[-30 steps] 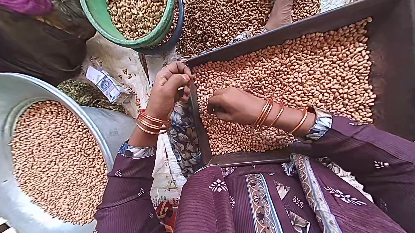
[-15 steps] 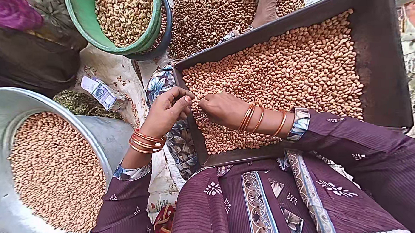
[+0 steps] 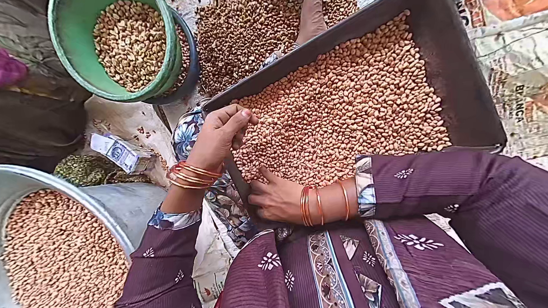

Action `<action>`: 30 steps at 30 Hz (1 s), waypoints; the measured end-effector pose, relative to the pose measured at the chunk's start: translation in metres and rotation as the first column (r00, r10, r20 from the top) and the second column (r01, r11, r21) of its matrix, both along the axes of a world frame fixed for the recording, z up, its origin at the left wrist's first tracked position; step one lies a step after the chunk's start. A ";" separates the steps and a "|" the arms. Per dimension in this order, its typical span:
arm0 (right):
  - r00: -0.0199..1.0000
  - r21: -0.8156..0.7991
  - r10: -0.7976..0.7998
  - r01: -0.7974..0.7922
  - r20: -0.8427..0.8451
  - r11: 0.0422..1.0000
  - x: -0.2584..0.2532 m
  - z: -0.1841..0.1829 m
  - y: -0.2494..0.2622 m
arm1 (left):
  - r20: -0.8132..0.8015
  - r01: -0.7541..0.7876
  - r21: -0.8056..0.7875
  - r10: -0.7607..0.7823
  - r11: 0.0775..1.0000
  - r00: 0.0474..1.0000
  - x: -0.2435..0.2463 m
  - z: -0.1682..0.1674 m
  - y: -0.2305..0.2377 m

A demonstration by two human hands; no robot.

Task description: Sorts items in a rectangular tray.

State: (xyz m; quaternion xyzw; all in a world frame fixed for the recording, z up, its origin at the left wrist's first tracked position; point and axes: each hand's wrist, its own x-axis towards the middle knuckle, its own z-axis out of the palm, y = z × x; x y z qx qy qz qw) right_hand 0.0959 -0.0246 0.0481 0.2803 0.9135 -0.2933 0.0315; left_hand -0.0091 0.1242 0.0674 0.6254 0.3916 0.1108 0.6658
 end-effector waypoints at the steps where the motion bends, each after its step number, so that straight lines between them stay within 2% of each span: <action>1: 1.000 -0.029 -0.019 0.019 0.003 0.999 0.003 -0.008 -0.001 | -0.048 0.072 0.190 -0.064 0.979 0.997 0.011 -0.003 0.004; 3: 0.998 -0.033 -0.056 0.056 0.011 0.998 0.014 -0.015 0.002 | -0.153 0.211 0.493 -0.155 0.844 0.976 0.041 -0.009 0.012; 6: 0.995 0.006 -0.095 0.095 0.015 0.995 0.023 -0.021 0.007 | -0.254 0.322 0.713 -0.199 0.622 0.947 0.101 -0.021 0.016; 10: 0.990 -0.015 -0.140 0.140 -0.011 0.990 0.024 -0.026 0.011 | -0.528 0.540 0.722 -0.160 0.432 0.834 0.154 -0.029 0.013; 14: 0.985 -0.025 -0.174 0.175 0.015 0.984 0.022 -0.021 0.010 | -0.587 0.568 0.727 -0.080 0.386 0.806 0.167 -0.036 0.000; 17: 0.978 -0.109 -0.187 0.196 0.090 0.974 0.022 -0.008 0.016 | -0.560 0.535 0.740 -0.067 0.408 0.826 0.168 -0.039 0.000; 18: 0.976 -0.116 -0.187 0.200 0.114 0.973 0.025 -0.003 0.017 | -0.537 0.513 0.735 -0.082 0.444 0.840 0.167 -0.038 0.001; 20: 0.965 -0.069 -0.228 0.238 0.133 0.969 0.037 0.000 0.018 | -0.399 0.396 0.717 -0.129 0.574 0.908 0.163 -0.034 0.005; 21: 0.953 -0.030 -0.272 0.278 0.131 0.960 0.047 -0.003 0.017 | -0.274 0.304 0.664 -0.156 0.683 0.949 0.161 -0.032 0.007; 23: 0.919 0.007 -0.372 0.374 0.131 0.927 0.073 -0.006 0.015 | 0.016 0.161 0.389 -0.182 0.907 0.983 0.160 -0.031 0.012; 24: 0.902 0.011 -0.404 0.408 0.154 0.913 0.084 -0.006 0.014 | 0.136 0.144 0.252 -0.182 0.957 0.974 0.162 -0.031 0.013; 25: 0.886 0.009 -0.423 0.429 0.191 0.903 0.094 -0.004 0.014 | 0.183 0.166 0.214 -0.206 0.963 0.961 0.163 -0.032 0.014; 26: 0.872 0.007 -0.433 0.443 0.230 0.896 0.100 -0.002 0.013 | 0.148 0.209 0.301 -0.262 0.930 0.954 0.165 -0.034 0.015; 27: 0.860 0.010 -0.436 0.450 0.263 0.893 0.102 0.001 0.012 | 0.052 0.270 0.446 -0.326 0.853 0.944 0.166 -0.036 0.014; 29: 0.846 0.045 -0.425 0.435 0.321 0.899 0.095 0.009 0.010 | -0.180 0.403 0.693 -0.398 0.597 0.899 0.172 -0.040 0.011; 30: 0.847 0.074 -0.410 0.411 0.339 0.909 0.089 0.012 0.009 | -0.276 0.467 0.744 -0.417 0.478 0.866 0.175 -0.043 0.011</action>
